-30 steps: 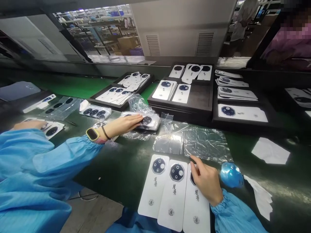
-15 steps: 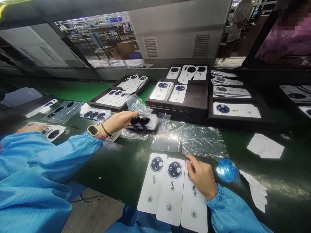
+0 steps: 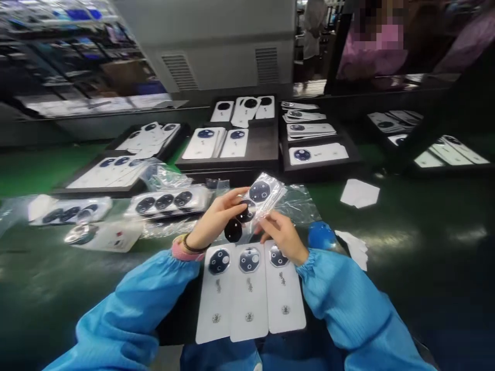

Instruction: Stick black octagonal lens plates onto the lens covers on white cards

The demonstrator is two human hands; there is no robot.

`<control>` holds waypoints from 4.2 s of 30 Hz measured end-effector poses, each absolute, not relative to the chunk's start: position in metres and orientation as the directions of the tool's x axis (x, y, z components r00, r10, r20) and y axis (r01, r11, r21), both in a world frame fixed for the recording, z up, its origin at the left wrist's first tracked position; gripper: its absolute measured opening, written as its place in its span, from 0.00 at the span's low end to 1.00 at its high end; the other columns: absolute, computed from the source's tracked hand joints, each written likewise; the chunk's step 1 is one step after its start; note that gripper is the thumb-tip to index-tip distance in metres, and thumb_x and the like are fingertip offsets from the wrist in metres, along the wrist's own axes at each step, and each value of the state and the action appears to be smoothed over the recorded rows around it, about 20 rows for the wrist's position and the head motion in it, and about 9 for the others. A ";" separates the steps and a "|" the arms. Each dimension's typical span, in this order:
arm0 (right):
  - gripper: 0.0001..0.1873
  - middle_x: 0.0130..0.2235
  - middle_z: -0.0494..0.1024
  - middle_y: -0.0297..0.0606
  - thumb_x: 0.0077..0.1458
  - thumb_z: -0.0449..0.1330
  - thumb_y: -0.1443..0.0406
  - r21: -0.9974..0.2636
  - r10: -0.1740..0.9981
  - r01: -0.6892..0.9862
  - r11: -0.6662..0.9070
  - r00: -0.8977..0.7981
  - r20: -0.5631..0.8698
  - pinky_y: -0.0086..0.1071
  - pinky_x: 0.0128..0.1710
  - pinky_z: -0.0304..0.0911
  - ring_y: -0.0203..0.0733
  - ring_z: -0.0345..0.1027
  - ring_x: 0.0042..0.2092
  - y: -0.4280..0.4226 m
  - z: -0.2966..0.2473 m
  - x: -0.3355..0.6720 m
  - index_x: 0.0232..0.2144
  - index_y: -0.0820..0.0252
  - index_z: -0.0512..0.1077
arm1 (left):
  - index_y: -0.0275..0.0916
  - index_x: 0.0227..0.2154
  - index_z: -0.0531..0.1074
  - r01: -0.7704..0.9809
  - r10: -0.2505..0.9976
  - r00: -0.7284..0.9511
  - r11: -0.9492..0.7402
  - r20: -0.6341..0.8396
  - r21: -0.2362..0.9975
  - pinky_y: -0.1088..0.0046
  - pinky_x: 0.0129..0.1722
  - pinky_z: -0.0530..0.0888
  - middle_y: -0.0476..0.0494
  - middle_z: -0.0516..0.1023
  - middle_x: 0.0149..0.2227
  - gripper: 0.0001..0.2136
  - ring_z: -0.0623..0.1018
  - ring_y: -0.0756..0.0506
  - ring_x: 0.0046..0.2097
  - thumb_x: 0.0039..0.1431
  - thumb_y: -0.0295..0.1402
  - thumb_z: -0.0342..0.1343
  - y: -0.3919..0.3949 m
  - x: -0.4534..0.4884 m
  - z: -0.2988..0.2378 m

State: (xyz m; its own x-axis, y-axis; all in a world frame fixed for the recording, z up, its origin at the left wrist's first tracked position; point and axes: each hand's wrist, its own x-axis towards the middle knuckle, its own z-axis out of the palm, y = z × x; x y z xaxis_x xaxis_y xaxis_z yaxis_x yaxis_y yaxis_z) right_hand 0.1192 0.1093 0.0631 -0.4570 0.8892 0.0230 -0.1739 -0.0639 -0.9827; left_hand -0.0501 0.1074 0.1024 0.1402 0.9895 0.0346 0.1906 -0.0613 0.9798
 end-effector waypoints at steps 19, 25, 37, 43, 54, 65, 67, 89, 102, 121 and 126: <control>0.27 0.21 0.60 0.26 0.42 0.64 0.43 -0.918 0.980 -0.365 -0.156 -0.171 -0.099 0.26 0.23 0.60 0.30 0.56 0.23 0.122 0.052 0.145 0.19 0.56 0.60 | 0.38 0.41 0.71 0.559 0.829 0.491 -0.536 0.269 0.633 0.72 0.43 0.78 0.46 0.79 0.41 0.06 0.80 0.48 0.43 0.63 0.31 0.52 0.091 -0.052 0.120; 0.24 0.24 0.59 0.27 0.45 0.65 0.48 -0.859 0.976 -0.466 -0.211 -0.148 -0.160 0.27 0.28 0.64 0.32 0.59 0.26 0.124 0.054 0.153 0.21 0.55 0.59 | 0.37 0.41 0.70 0.553 0.765 0.568 -0.628 0.304 0.547 0.70 0.52 0.75 0.40 0.77 0.50 0.06 0.76 0.46 0.54 0.63 0.30 0.53 0.075 -0.049 0.129; 0.23 0.23 0.56 0.28 0.48 0.59 0.46 -0.931 0.982 -0.330 -0.157 -0.150 -0.113 0.30 0.27 0.63 0.33 0.57 0.25 0.123 0.055 0.150 0.22 0.54 0.56 | 0.35 0.38 0.68 0.595 0.687 0.587 -0.725 0.428 0.347 0.70 0.53 0.76 0.38 0.78 0.47 0.05 0.77 0.45 0.52 0.63 0.24 0.49 0.062 -0.038 0.127; 0.22 0.23 0.59 0.28 0.46 0.61 0.47 -0.912 0.979 -0.367 -0.184 -0.148 -0.138 0.30 0.29 0.66 0.33 0.59 0.25 0.124 0.051 0.148 0.21 0.54 0.58 | 0.31 0.37 0.69 0.605 0.528 0.666 -0.795 0.526 0.031 0.68 0.49 0.79 0.35 0.80 0.41 0.07 0.80 0.42 0.47 0.61 0.19 0.47 0.069 -0.036 0.119; 0.21 0.24 0.64 0.27 0.41 0.66 0.49 -0.854 0.969 -0.460 -0.244 -0.151 -0.196 0.30 0.33 0.68 0.33 0.63 0.28 0.123 0.042 0.144 0.22 0.54 0.62 | 0.30 0.41 0.70 0.537 0.432 0.744 -0.840 0.509 -0.072 0.66 0.47 0.80 0.34 0.80 0.40 0.08 0.80 0.41 0.46 0.63 0.22 0.47 0.073 -0.034 0.117; 0.25 0.48 0.74 0.37 0.43 0.69 0.51 -0.832 0.858 -0.485 -0.271 -0.513 0.019 0.41 0.49 0.68 0.43 0.69 0.50 0.094 0.048 0.128 0.40 0.51 0.67 | 0.31 0.36 0.67 0.664 0.530 0.627 -0.747 0.570 -0.036 0.71 0.45 0.80 0.34 0.80 0.39 0.08 0.80 0.43 0.46 0.62 0.18 0.43 0.076 -0.029 0.095; 0.23 0.47 0.75 0.36 0.45 0.69 0.54 -0.861 0.890 -0.462 -0.214 -0.455 0.023 0.41 0.54 0.64 0.42 0.69 0.51 0.091 0.047 0.127 0.41 0.52 0.67 | 0.30 0.38 0.67 0.651 0.503 0.636 -0.757 0.585 -0.058 0.70 0.46 0.80 0.33 0.80 0.39 0.08 0.80 0.42 0.46 0.62 0.18 0.43 0.076 -0.026 0.092; 0.14 0.47 0.73 0.34 0.47 0.66 0.56 -0.889 0.987 -0.458 -0.011 -0.147 0.064 0.36 0.40 0.74 0.35 0.70 0.36 0.090 0.043 0.126 0.22 0.58 0.68 | 0.37 0.22 0.69 -0.148 0.993 -0.117 -0.038 0.021 0.988 0.70 0.43 0.76 0.46 0.78 0.38 0.07 0.78 0.47 0.40 0.48 0.31 0.62 0.087 -0.008 0.084; 0.13 0.35 0.76 0.36 0.51 0.63 0.55 -0.945 0.973 -0.302 0.124 -0.149 0.175 0.37 0.41 0.73 0.40 0.75 0.36 0.082 0.056 0.131 0.25 0.56 0.68 | 0.39 0.28 0.71 -0.523 0.982 0.033 0.177 -0.188 0.834 0.62 0.50 0.75 0.48 0.77 0.34 0.09 0.78 0.44 0.42 0.42 0.33 0.63 0.089 -0.002 0.087; 0.34 0.58 0.70 0.39 0.48 0.51 0.36 -0.787 0.902 -0.526 -0.323 -0.424 -0.086 0.59 0.56 0.59 0.56 0.61 0.60 0.127 0.078 0.180 0.48 0.49 0.70 | 0.37 0.57 0.64 0.538 0.487 0.670 -0.839 0.560 0.086 0.60 0.58 0.71 0.39 0.74 0.54 0.21 0.70 0.44 0.59 0.65 0.18 0.41 0.101 -0.055 0.095; 0.29 0.53 0.74 0.37 0.48 0.65 0.54 -0.874 0.914 -0.384 -0.298 -0.379 -0.144 0.51 0.54 0.65 0.50 0.67 0.56 0.135 0.078 0.192 0.53 0.49 0.67 | 0.29 0.52 0.67 0.486 0.414 0.820 -0.869 0.396 -0.098 0.55 0.59 0.69 0.32 0.75 0.52 0.15 0.71 0.41 0.58 0.65 0.19 0.43 0.110 -0.050 0.079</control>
State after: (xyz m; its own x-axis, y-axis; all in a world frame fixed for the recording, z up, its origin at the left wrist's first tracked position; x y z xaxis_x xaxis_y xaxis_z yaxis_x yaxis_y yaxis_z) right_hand 0.1919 0.1352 0.0781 -0.3793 0.9139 -0.1444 -0.3842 -0.2976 -0.8740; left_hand -0.0500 0.1101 0.0790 0.8197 0.4137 0.3962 0.4857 -0.8686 -0.0979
